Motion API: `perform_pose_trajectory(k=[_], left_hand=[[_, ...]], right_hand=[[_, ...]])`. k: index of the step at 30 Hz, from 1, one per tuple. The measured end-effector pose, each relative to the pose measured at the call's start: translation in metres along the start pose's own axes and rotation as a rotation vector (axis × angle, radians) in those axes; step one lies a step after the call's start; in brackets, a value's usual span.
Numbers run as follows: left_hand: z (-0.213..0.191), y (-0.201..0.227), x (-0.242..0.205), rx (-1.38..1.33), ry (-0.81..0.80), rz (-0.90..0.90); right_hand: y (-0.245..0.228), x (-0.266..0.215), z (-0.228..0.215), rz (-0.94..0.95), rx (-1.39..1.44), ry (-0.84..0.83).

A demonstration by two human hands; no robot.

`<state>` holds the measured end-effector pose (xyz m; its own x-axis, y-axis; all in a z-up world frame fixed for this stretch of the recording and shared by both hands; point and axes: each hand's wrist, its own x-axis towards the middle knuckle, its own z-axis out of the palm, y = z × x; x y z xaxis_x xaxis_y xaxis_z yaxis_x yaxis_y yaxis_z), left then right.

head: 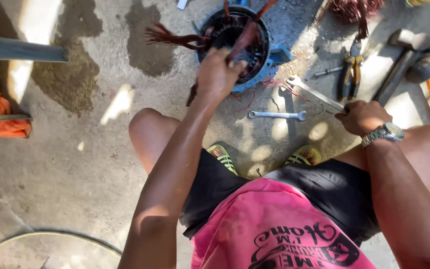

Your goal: Repairing an electric motor by removing old copper windings and using hand tools

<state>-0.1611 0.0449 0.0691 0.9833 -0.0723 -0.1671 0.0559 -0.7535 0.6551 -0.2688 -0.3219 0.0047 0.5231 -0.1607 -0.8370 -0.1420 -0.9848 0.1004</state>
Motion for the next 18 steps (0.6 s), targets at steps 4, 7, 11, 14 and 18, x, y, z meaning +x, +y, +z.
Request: perform_pose_trajectory(k=[4, 7, 11, 14, 18], left_hand=[[0.021, 0.008, 0.033, 0.218, -0.258, -0.183], [0.027, 0.012, 0.049, 0.296, -0.369, -0.272], [0.031, 0.006, 0.062, 0.346, -0.423, -0.22], [0.034, -0.005, 0.055, 0.303, -0.361, -0.118], [0.05, -0.027, 0.046, 0.271, -0.212, -0.104]], right_hand=[[0.008, 0.015, 0.02, 0.011, -0.022, 0.048], [0.001, 0.012, 0.012, 0.027, -0.022, 0.027], [-0.003, 0.013, 0.011, 0.021, -0.028, 0.026], [-0.002, 0.02, 0.016, 0.012, -0.042, 0.024], [-0.003, 0.027, 0.016, -0.057, -0.037, 0.029]])
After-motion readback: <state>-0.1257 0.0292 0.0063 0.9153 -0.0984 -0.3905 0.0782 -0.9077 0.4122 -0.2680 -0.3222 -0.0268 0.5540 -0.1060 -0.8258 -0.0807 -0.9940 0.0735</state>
